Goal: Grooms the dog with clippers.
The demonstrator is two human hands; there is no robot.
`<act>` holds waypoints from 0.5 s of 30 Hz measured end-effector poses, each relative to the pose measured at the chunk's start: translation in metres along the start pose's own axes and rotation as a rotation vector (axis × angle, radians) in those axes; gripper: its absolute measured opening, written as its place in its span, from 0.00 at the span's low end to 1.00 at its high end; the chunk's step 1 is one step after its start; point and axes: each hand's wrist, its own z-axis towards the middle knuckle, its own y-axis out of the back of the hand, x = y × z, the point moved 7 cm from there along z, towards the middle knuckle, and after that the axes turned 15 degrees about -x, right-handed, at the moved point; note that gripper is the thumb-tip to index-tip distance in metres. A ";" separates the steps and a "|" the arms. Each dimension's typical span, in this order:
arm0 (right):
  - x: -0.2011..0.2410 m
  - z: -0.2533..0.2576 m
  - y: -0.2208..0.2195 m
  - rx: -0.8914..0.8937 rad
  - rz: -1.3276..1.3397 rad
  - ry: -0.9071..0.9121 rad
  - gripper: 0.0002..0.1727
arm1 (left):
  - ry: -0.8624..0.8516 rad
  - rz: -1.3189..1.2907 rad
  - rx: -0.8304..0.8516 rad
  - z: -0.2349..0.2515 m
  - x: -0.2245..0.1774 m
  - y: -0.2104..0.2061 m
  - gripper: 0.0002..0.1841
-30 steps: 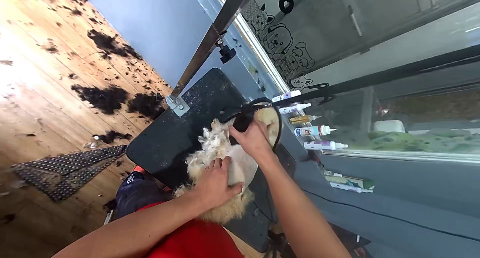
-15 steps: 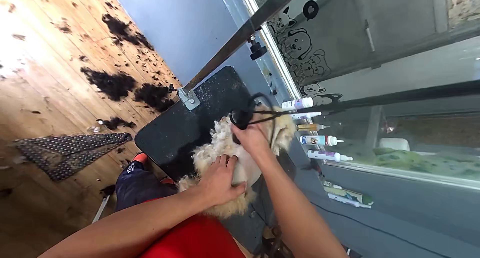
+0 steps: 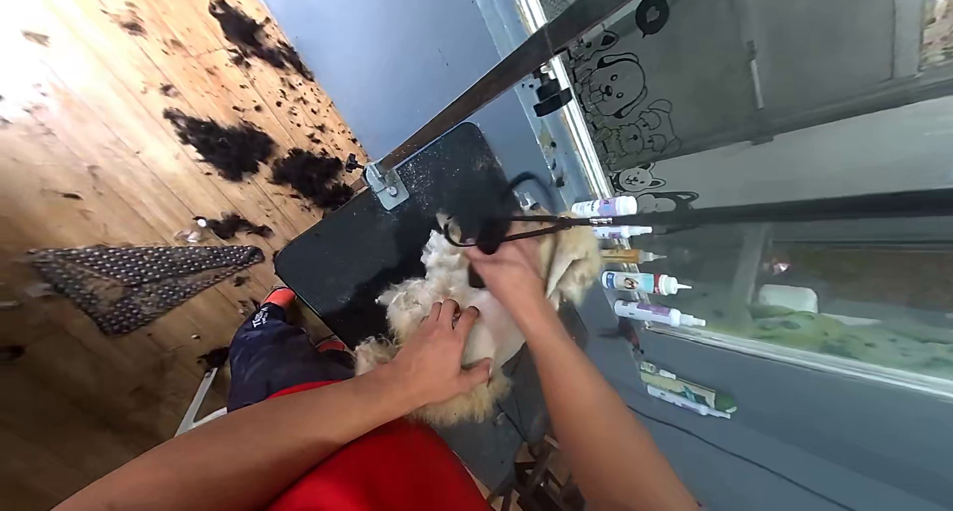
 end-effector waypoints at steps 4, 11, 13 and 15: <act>0.000 0.008 0.049 -0.135 -0.010 0.035 0.29 | -0.011 0.015 -0.045 -0.002 0.002 0.004 0.42; 0.014 -0.016 -0.031 0.089 -0.037 0.124 0.38 | -0.018 0.035 -0.025 -0.006 0.002 0.002 0.42; 0.010 -0.011 -0.024 0.075 -0.016 0.059 0.44 | -0.020 0.019 0.002 -0.008 0.002 0.001 0.41; 0.004 0.001 0.003 -0.030 0.001 0.009 0.49 | -0.018 -0.002 0.016 -0.010 0.003 0.002 0.41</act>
